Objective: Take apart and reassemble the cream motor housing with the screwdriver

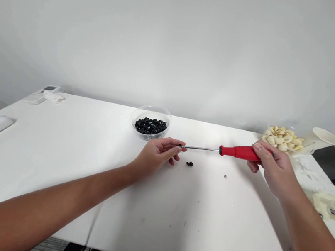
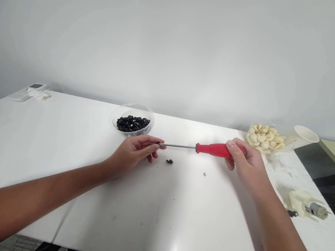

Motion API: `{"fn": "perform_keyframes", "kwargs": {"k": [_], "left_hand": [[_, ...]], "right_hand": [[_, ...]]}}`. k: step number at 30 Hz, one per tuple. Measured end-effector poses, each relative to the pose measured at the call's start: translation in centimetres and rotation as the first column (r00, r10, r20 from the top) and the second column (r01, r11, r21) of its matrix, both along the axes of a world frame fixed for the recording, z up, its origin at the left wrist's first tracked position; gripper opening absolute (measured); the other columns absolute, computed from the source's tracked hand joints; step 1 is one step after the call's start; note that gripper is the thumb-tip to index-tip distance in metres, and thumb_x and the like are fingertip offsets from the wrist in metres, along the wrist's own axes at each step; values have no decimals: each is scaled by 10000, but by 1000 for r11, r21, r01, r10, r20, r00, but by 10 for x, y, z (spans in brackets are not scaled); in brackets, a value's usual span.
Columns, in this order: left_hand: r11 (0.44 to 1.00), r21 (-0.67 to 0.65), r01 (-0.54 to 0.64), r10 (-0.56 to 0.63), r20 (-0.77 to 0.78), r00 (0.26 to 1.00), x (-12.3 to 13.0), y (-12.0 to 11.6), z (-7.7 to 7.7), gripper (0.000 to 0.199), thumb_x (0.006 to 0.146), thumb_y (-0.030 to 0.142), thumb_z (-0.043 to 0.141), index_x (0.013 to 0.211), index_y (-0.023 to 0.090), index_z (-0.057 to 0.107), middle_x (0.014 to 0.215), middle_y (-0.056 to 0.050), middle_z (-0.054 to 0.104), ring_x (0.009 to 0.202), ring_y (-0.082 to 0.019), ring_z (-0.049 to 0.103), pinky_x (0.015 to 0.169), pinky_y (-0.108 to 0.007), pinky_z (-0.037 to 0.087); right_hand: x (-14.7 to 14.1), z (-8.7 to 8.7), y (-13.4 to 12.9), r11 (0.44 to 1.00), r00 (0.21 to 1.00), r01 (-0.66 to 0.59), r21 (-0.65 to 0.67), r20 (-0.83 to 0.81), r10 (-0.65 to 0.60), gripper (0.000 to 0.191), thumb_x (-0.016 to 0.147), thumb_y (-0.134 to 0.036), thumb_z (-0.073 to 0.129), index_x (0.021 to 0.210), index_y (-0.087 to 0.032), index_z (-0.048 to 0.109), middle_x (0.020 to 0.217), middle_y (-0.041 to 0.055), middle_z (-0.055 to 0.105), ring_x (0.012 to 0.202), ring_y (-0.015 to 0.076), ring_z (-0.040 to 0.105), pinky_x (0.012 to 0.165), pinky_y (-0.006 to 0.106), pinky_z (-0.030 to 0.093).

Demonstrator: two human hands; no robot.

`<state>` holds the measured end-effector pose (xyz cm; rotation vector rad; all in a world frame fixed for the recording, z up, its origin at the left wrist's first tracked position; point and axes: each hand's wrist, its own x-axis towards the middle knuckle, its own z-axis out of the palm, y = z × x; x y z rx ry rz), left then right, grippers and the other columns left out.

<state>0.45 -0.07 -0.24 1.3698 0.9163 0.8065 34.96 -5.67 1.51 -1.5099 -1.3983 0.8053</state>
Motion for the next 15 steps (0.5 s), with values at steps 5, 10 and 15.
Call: {"fn": "perform_keyframes", "kwargs": {"k": [5, 10, 15], "left_hand": [[1000, -6, -13, 13, 10, 1000, 0, 0, -1, 332, 968, 432, 753, 1192, 189, 785, 1177, -109, 819, 789, -151, 725, 694, -292, 635], [1000, -13, -15, 15, 3, 1000, 0, 1, -1, 371, 962, 455, 761, 1204, 175, 772, 1209, -131, 812, 819, -175, 740, 703, -318, 644], [999, -24, -29, 30, 14, 999, 0, 1, -3, 383, 959, 454, 769, 1218, 172, 764, 1229, -134, 807, 817, -171, 735, 694, -313, 641]], "right_hand": [[-1, -1, 1, 999, 994, -39, -8, -104, 38, 250, 940, -504, 715, 1004, -277, 632, 696, -9, 643, 622, 210, 606, 627, 358, 493], [-4, -1, -1, 1000, 1000, 6, -3, -10, -6, 452, 1007, -584, 653, 726, -237, 585, 565, -15, 493, 536, 160, 451, 540, 333, 363], [-3, -5, 1, 999, 995, -36, -4, -95, 36, 246, 974, -503, 695, 973, -267, 622, 684, -11, 644, 615, 199, 608, 633, 353, 481]]}}
